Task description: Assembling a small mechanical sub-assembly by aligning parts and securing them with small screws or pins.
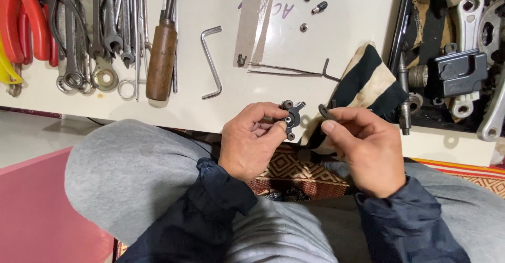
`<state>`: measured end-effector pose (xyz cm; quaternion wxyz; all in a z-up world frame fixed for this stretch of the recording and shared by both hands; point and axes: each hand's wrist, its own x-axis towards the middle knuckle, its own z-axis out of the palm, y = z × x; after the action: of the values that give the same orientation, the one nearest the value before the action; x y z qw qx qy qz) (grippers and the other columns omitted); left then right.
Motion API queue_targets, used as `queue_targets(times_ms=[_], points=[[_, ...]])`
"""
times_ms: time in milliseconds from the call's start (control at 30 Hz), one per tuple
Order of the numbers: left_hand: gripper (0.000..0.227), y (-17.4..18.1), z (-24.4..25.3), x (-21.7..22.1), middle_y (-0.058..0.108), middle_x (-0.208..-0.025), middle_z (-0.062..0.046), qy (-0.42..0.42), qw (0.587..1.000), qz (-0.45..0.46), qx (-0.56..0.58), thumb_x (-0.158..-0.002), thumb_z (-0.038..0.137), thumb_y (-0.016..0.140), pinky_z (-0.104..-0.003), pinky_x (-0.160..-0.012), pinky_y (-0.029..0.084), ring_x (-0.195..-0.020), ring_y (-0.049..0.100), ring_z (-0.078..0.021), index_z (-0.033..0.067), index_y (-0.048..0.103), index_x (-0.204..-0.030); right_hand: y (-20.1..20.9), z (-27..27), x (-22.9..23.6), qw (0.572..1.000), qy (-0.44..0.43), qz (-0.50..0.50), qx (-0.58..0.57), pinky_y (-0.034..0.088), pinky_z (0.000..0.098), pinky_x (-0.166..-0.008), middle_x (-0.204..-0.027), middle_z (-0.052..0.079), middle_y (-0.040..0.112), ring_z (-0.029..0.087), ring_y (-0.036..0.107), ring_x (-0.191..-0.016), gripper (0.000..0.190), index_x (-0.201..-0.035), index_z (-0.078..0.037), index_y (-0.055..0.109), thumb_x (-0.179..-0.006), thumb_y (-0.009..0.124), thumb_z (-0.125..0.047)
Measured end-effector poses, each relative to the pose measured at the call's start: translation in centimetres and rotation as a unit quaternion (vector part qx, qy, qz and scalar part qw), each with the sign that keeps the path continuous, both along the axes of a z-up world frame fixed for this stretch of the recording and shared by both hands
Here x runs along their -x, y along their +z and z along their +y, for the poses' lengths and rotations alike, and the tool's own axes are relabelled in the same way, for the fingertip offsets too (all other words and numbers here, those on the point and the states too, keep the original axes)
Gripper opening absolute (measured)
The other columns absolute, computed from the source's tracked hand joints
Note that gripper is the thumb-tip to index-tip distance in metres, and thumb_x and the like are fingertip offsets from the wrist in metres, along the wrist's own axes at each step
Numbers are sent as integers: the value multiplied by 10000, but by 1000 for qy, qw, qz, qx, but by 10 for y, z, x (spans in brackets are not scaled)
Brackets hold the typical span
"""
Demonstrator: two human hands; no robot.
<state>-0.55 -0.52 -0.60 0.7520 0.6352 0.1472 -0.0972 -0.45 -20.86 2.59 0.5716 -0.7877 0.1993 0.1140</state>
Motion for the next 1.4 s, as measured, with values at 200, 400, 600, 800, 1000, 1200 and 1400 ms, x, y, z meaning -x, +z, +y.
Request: queue_targets(times_ms=[200,400,600,800,1000,1200,1400], points=[[179,4,2,-2,739,-1048,-188,0,1000,-2,-3,-846,-14,666,-317,-619,662,-813,763,-201,61,760,-979,1,12,1,918,-100,157,-351,532,255,-456,-929,189,748,190,702,-588,194,-1096,14,705,-924,655,-63],[167,6,4,-2,742,-1059,-181,-12,1000,4,-16,-837,17,692,-297,-636,659,-825,762,-191,60,757,-985,-6,21,6,893,-120,186,-391,545,315,-521,-878,194,755,276,742,-641,110,-1000,1,687,-941,639,-79],[162,7,4,-2,741,-1054,-191,-8,1000,6,-18,-835,23,698,-306,-645,665,-837,769,-209,58,760,-981,-11,22,7,892,-118,181,-397,578,336,-542,-886,211,756,290,756,-662,96,-985,6,681,-949,631,-67],[150,3,4,-2,737,-1043,-184,-3,1000,-3,-4,-837,27,717,-307,-665,677,-842,781,-232,50,754,-981,-5,31,8,930,-109,131,-326,604,321,-529,-868,208,745,294,752,-637,107,-1003,37,690,-933,668,-42],[145,2,3,-2,738,-1041,-183,3,1000,-4,3,-836,32,725,-303,-650,677,-846,782,-233,44,753,-978,-6,36,13,969,-105,62,-217,599,292,-548,-879,217,755,272,747,-660,179,-1037,46,707,-875,747,-17],[149,3,3,-2,734,-1045,-193,0,1000,-10,2,-849,23,717,-327,-669,682,-865,782,-253,35,748,-994,3,46,17,997,9,-71,-16,612,263,-615,-794,161,758,163,720,-713,210,-1059,4,753,-855,801,-4],[149,5,4,-3,734,-1051,-198,0,1000,-10,1,-853,25,716,-334,-678,685,-867,782,-259,33,746,-998,5,54,20,977,59,-176,103,591,269,-655,-751,92,747,114,697,-695,261,-1068,-49,781,-820,858,-25]])
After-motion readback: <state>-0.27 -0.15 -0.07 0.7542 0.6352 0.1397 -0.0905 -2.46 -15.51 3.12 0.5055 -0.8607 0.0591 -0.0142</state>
